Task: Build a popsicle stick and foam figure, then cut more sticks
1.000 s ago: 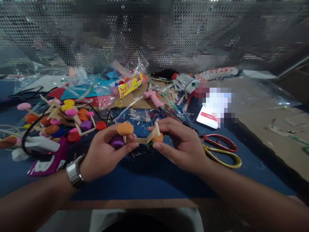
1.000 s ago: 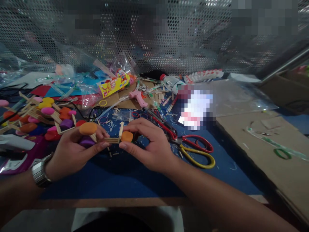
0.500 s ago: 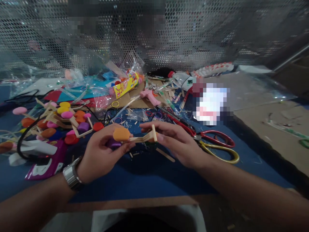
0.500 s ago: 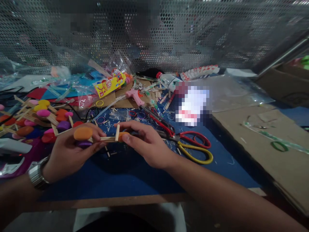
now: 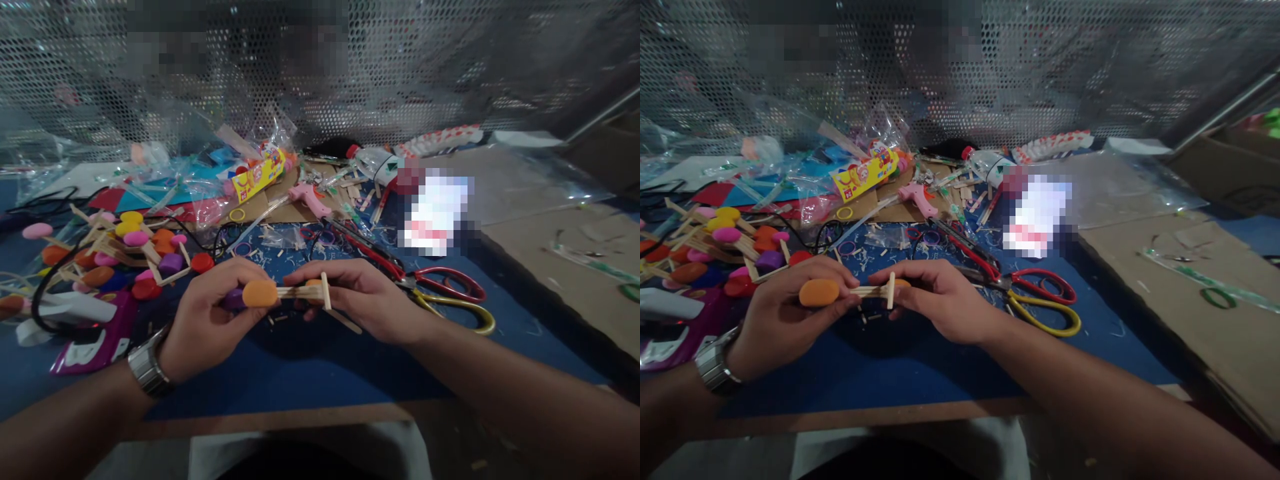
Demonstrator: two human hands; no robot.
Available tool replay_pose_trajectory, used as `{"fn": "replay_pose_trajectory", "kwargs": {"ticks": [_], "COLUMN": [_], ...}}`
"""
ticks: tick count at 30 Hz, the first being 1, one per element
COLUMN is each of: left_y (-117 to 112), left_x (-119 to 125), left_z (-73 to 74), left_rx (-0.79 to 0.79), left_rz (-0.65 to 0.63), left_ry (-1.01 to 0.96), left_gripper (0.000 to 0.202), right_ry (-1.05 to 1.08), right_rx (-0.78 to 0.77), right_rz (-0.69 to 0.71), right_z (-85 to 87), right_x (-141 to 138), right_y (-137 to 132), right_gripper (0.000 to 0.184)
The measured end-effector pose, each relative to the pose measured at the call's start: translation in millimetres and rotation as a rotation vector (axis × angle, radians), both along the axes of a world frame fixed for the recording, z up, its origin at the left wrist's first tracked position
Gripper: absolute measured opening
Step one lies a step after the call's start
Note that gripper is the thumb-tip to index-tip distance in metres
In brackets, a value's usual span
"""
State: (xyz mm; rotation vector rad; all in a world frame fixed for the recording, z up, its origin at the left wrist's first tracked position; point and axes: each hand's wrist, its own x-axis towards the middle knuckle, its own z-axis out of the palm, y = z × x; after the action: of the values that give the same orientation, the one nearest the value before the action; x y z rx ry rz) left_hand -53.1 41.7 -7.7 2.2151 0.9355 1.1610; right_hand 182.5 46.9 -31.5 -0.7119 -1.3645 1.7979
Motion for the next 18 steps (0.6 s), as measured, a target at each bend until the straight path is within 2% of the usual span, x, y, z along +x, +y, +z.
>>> {"fn": "replay_pose_trajectory", "kwargs": {"ticks": [9,18], "left_y": [-0.3,-0.9], "left_x": [0.0,1.0], "left_z": [-1.3,-0.1], "left_rx": [0.005,-0.011], "left_rz": [-0.012,0.014], "left_ry": [-0.026,-0.008], "left_gripper": [0.01,0.009], "right_ry": [0.075,-0.038], "right_rx": [-0.078,0.031], "right_rz": [0.008,-0.058], "right_z": [6.4,4.6], "right_x": [0.7,-1.2], "right_y": [-0.2,-1.5], "right_gripper": [0.027,0.02]}}
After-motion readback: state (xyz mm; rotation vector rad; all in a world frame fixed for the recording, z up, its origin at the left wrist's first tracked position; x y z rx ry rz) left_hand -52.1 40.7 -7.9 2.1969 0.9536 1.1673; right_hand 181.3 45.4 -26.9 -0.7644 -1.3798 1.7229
